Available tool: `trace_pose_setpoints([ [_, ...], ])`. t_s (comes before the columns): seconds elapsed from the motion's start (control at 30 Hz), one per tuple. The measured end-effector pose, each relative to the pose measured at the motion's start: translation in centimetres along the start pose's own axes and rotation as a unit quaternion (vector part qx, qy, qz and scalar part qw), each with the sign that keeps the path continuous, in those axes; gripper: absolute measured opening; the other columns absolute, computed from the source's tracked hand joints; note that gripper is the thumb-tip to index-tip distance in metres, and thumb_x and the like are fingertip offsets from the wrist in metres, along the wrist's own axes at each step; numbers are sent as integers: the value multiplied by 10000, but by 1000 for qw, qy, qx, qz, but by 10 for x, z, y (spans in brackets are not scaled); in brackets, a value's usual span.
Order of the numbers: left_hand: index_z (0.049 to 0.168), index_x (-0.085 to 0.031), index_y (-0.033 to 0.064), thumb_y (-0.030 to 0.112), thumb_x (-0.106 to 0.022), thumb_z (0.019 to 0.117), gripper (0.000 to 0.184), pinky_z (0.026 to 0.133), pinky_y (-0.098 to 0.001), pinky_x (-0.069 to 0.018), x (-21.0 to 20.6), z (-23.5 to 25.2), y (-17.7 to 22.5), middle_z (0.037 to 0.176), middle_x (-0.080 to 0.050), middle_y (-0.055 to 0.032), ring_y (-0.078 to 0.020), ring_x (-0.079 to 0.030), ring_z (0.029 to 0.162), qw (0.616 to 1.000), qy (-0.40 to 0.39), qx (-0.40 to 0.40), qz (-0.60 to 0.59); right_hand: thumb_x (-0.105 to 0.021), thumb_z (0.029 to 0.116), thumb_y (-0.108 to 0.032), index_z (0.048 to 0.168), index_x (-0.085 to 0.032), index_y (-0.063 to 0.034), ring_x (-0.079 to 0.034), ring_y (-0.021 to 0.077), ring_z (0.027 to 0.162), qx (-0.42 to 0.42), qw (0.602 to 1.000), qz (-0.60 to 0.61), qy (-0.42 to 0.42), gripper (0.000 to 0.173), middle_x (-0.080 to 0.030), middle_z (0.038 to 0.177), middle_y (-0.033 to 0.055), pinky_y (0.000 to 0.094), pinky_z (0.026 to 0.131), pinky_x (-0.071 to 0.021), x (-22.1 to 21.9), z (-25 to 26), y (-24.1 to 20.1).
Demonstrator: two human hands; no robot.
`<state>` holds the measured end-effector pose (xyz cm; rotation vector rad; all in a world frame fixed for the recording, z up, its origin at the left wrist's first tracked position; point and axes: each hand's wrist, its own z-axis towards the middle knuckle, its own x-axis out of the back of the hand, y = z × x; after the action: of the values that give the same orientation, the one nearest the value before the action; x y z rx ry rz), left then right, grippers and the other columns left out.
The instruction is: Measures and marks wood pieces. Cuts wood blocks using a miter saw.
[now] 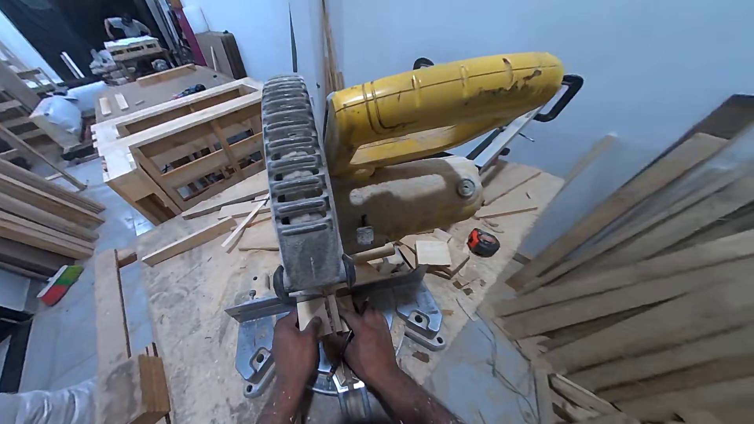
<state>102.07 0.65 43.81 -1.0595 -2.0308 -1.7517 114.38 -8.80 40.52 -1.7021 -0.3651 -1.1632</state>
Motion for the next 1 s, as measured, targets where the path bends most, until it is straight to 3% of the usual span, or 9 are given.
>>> trace_pose_setpoints([
  [0.13, 1168, -727, 83, 324, -747, 906, 357, 996, -490, -518, 0, 3, -1, 1144, -710, -121, -253, -668, 1111, 1000, 5, -10, 18, -698, 871, -551, 1356, -675, -249, -498, 380, 1370, -2, 1000, 2, -4, 572, -554, 1462, 201, 519, 1152, -383, 2, 1, -1],
  [0.33, 1102, -752, 114, 339, -757, 892, 307, 954, -480, -534, 7, 4, 7, 1065, -734, -81, -222, -692, 1042, 999, -6, 3, 46, -693, 869, -550, 1328, -684, -246, -495, 383, 1370, -10, 1000, -14, -12, 550, -557, 1450, 206, 524, 1147, -385, 3, 2, -3],
  [0.47, 1145, -739, 92, 334, -745, 909, 339, 987, -495, -529, 10, 1, 9, 1111, -733, -104, -244, -692, 1079, 998, -19, 6, 58, -721, 855, -548, 1407, -630, -199, -478, 378, 1394, -9, 1000, 29, -7, 659, -527, 1489, 206, 515, 1166, -380, 7, -3, -1],
  [0.57, 1145, -732, 95, 338, -732, 918, 333, 970, -493, -537, 6, 0, 7, 1103, -727, -103, -244, -690, 1067, 999, -10, 3, 47, -744, 835, -509, 1374, -643, -130, -566, 342, 1263, -44, 993, 94, 51, 666, -617, 1331, 180, 471, 1080, -467, 8, -17, -3],
  [0.67, 1163, -727, 86, 308, -721, 928, 324, 986, -492, -525, 8, 0, 7, 1134, -715, -118, -258, -675, 1095, 999, -18, 10, 41, -712, 875, -385, 1332, -667, -117, -584, 308, 1234, -45, 989, 129, 47, 532, -654, 1279, 141, 454, 1077, -466, 6, -25, -7],
  [0.83, 1122, -742, 99, 284, -726, 921, 274, 944, -506, -538, 14, 4, 2, 1065, -731, -106, -254, -694, 1029, 998, -12, 22, 58, -674, 897, -307, 1385, -630, -141, -550, 258, 1302, -30, 987, 156, -14, 517, -623, 1369, 100, 406, 1124, -434, 10, -24, -7],
  [1.0, 1137, -734, 95, 251, -712, 928, 261, 952, -501, -533, 14, 3, 6, 1083, -727, -113, -258, -690, 1044, 997, -14, 38, 69, -686, 891, -333, 1394, -625, -117, -514, 268, 1363, -6, 987, 159, 8, 550, -602, 1425, 100, 418, 1168, -395, 2, -27, -2],
])
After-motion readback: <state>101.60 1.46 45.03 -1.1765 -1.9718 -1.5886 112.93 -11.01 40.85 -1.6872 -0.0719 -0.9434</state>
